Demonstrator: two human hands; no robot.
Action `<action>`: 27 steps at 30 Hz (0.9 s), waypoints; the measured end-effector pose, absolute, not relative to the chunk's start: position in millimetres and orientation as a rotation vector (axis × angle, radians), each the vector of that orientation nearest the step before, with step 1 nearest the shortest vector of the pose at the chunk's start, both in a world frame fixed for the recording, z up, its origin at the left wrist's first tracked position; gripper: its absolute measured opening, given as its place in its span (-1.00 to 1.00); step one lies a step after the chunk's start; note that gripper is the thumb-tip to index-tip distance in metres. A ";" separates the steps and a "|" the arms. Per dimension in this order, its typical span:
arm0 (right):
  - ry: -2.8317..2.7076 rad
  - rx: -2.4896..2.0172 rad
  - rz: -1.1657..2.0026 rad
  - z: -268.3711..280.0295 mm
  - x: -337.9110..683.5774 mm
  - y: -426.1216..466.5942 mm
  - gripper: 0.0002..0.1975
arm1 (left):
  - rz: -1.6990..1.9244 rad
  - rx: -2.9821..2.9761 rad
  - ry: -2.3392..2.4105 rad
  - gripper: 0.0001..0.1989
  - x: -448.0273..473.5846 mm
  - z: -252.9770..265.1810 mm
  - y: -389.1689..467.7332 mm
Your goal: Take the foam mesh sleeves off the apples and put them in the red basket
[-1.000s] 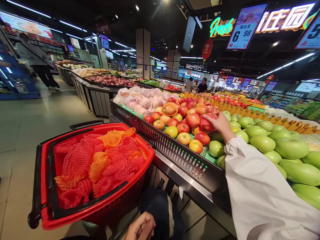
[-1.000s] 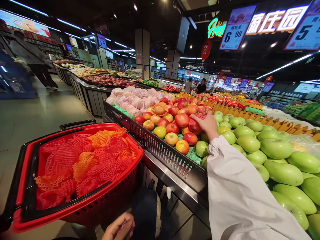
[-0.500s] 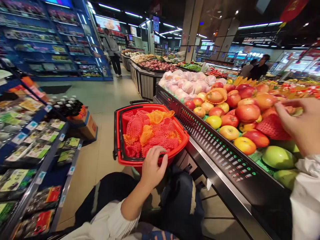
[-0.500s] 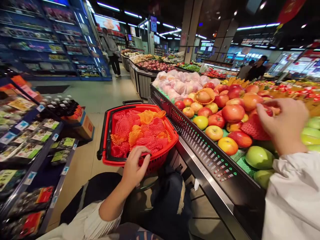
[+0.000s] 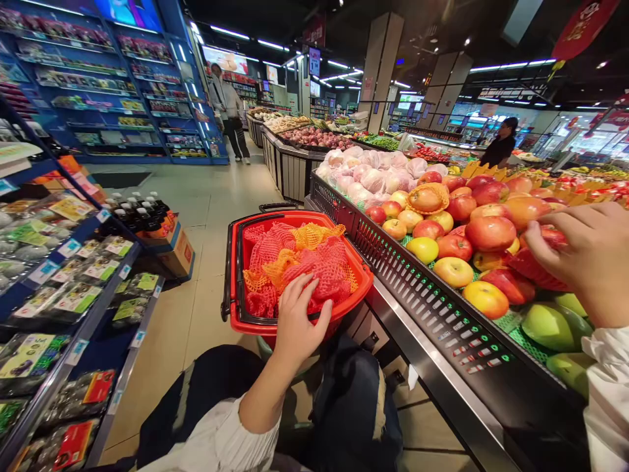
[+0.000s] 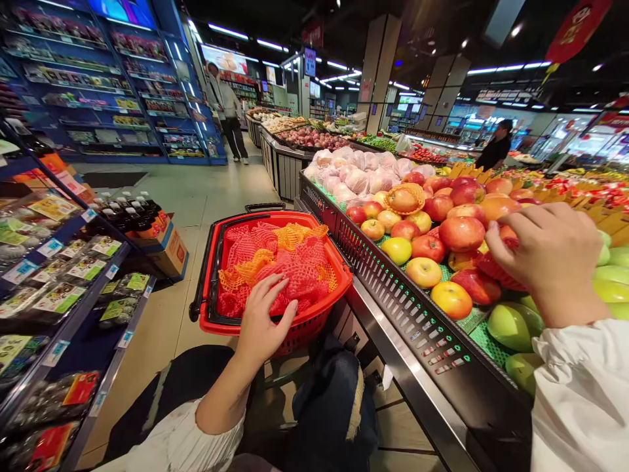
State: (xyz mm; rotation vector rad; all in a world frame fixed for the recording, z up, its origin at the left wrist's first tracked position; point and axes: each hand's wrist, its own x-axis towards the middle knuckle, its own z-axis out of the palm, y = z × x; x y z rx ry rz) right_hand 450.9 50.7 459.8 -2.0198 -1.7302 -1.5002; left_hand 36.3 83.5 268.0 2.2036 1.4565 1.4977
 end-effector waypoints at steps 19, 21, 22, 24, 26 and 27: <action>-1.975 -2.361 -0.919 433.0 466.3 88.9 -0.21 | 1.859 2.014 1.388 -0.66 31.9 250.2 79.9; -1.965 -2.385 -0.968 433.4 461.5 91.5 -0.18 | 1.834 2.025 1.352 -0.68 35.5 249.8 76.5; -1.968 -2.398 -0.991 433.9 457.7 92.3 -0.17 | 1.832 2.002 1.343 -0.67 37.9 248.7 74.7; -1.978 -2.424 -1.009 435.4 448.7 92.1 -0.22 | 1.831 1.931 1.319 -0.65 43.0 245.5 70.9; -1.958 -2.435 -1.001 437.6 439.4 89.0 -0.34 | 1.820 1.864 1.278 -0.63 46.9 242.4 66.9; -1.938 -2.434 -0.995 438.9 435.1 86.4 -0.40 | 1.816 1.835 1.257 -0.62 48.0 241.3 64.9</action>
